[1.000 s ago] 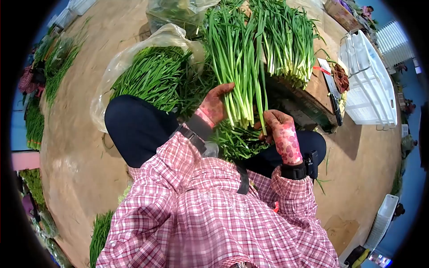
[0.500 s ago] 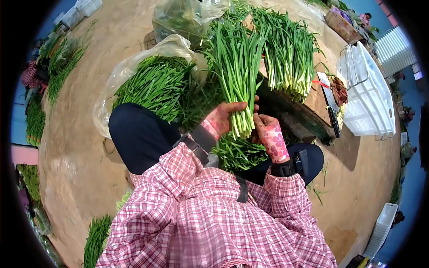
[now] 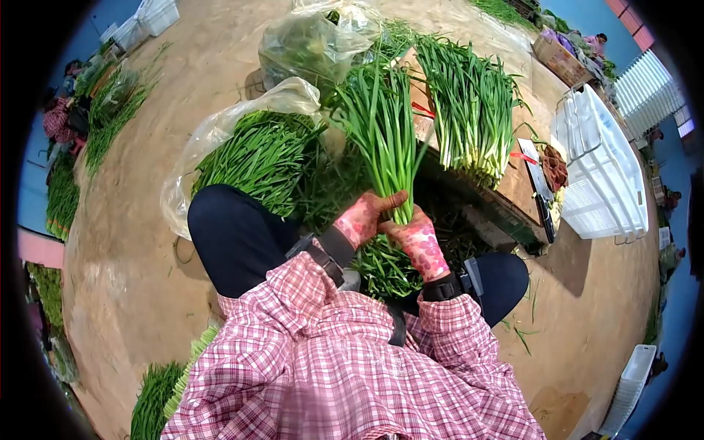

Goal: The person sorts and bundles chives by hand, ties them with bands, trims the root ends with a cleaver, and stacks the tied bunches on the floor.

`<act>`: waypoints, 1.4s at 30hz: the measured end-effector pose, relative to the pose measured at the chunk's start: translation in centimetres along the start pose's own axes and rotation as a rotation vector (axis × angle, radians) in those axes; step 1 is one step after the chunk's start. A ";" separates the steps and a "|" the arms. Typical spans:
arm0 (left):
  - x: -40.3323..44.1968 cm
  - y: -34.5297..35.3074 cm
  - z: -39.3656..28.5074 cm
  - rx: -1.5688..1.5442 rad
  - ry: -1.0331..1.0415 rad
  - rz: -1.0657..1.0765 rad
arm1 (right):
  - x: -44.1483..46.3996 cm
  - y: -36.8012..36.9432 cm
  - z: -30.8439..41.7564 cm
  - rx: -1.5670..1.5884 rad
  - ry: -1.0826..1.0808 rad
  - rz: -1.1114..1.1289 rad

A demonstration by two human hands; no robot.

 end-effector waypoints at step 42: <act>1.7 7.4 -19.7 1.086 1.318 -0.366 | 15.3 -6.6 16.7 -0.204 -0.687 0.070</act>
Point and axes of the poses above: each hand's wrist, its own x-axis towards the middle knuckle, its own y-axis out of the palm, z = x × y, the point moved 3 cm from there along x, towards the middle knuckle, and after that the axes turned 11 degrees about -y, right-handed, at the moved point
